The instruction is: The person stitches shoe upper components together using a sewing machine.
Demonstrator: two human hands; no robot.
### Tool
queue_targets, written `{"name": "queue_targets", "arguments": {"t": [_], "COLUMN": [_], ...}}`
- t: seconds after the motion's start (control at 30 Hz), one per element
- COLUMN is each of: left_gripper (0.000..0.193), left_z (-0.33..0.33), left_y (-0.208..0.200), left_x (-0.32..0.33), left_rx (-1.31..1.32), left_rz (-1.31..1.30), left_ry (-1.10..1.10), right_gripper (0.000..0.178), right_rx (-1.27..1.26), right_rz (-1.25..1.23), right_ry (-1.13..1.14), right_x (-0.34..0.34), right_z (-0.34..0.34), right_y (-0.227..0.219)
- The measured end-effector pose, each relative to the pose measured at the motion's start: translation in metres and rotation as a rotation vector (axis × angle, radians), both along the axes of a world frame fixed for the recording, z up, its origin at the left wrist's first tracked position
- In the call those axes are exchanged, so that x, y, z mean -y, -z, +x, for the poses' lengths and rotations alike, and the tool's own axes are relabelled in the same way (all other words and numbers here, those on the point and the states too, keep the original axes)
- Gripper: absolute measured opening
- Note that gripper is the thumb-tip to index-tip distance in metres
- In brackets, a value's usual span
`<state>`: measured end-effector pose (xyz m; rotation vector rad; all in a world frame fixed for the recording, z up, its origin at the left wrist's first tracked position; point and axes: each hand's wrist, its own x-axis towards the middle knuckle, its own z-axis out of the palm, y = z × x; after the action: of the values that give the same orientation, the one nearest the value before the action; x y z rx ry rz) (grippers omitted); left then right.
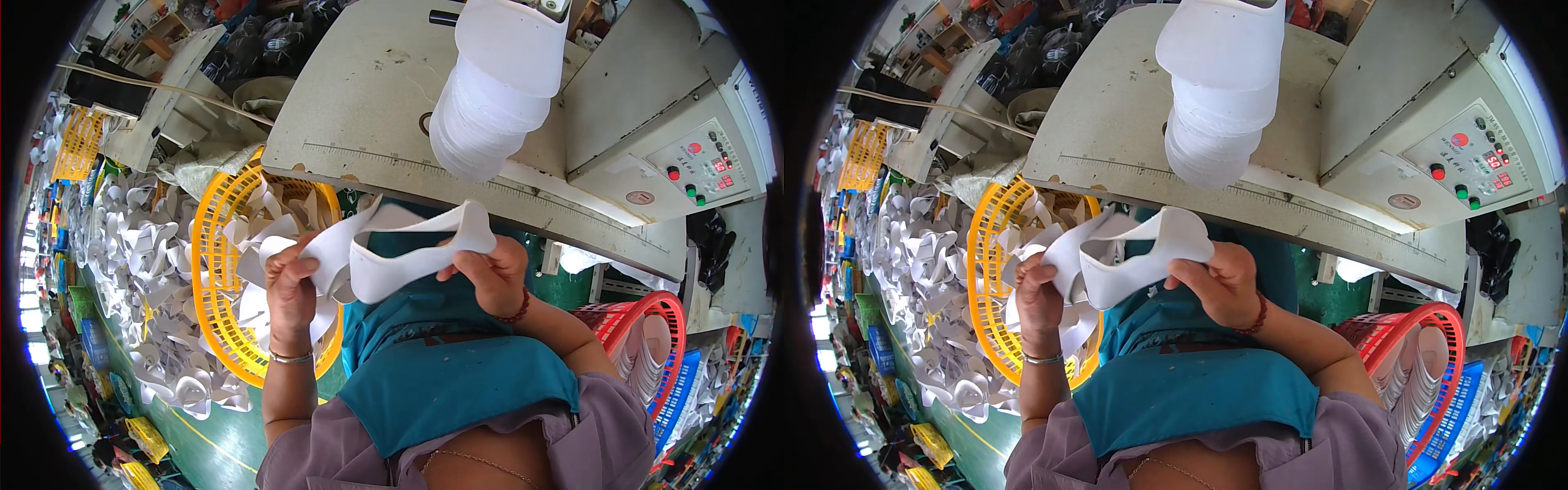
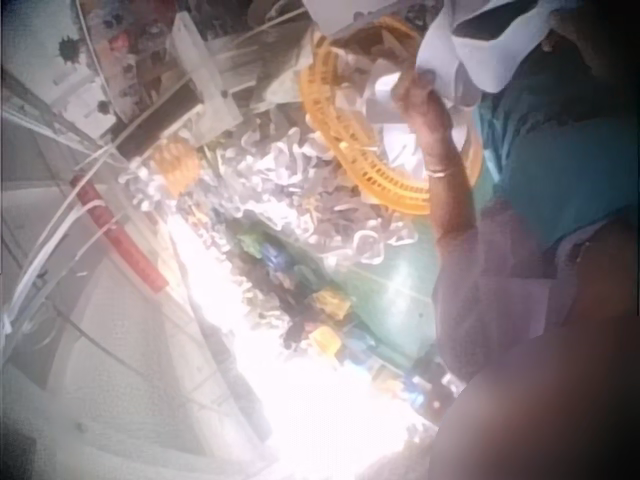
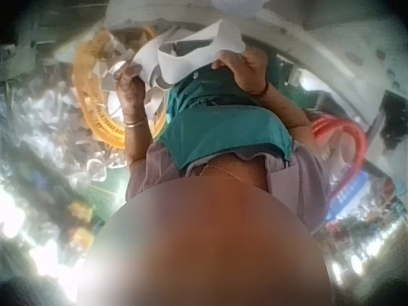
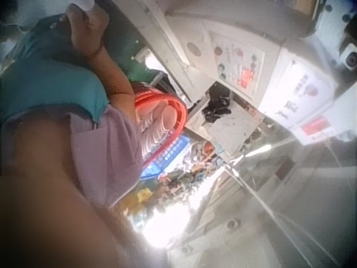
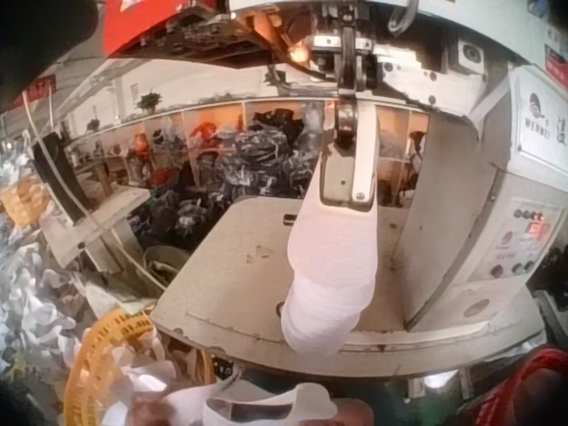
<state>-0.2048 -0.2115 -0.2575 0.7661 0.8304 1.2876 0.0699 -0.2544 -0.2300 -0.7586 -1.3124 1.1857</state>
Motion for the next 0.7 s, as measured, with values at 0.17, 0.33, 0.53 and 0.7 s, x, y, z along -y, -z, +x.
{"name": "queue_targets", "arguments": {"t": [0.17,0.33,0.53,0.7], "left_gripper": [0.03,0.036,0.016,0.02], "left_z": [-0.002,-0.03,-0.005,0.043], "left_y": [-0.026,-0.028,-0.055,-0.057], "left_x": [-0.001,-0.016,-0.054,-0.121], "left_rx": [-0.042,0.149,-0.512,-1.708], "left_rz": [-0.08,-0.171,0.412,1.083], "left_ry": [0.002,-0.137,-0.451,-0.386], "right_gripper": [0.017,0.018,0.025,0.029], "right_rx": [0.026,-0.489,-0.248,-0.199], "right_rz": [0.046,-0.057,-0.006,-0.028], "right_ry": [0.01,0.294,0.292,-0.012], "right_x": [0.012,0.02,0.006,0.008], "right_z": [0.01,0.022,0.043,0.04], "right_y": [-0.002,0.016,-0.022,-0.03]}}
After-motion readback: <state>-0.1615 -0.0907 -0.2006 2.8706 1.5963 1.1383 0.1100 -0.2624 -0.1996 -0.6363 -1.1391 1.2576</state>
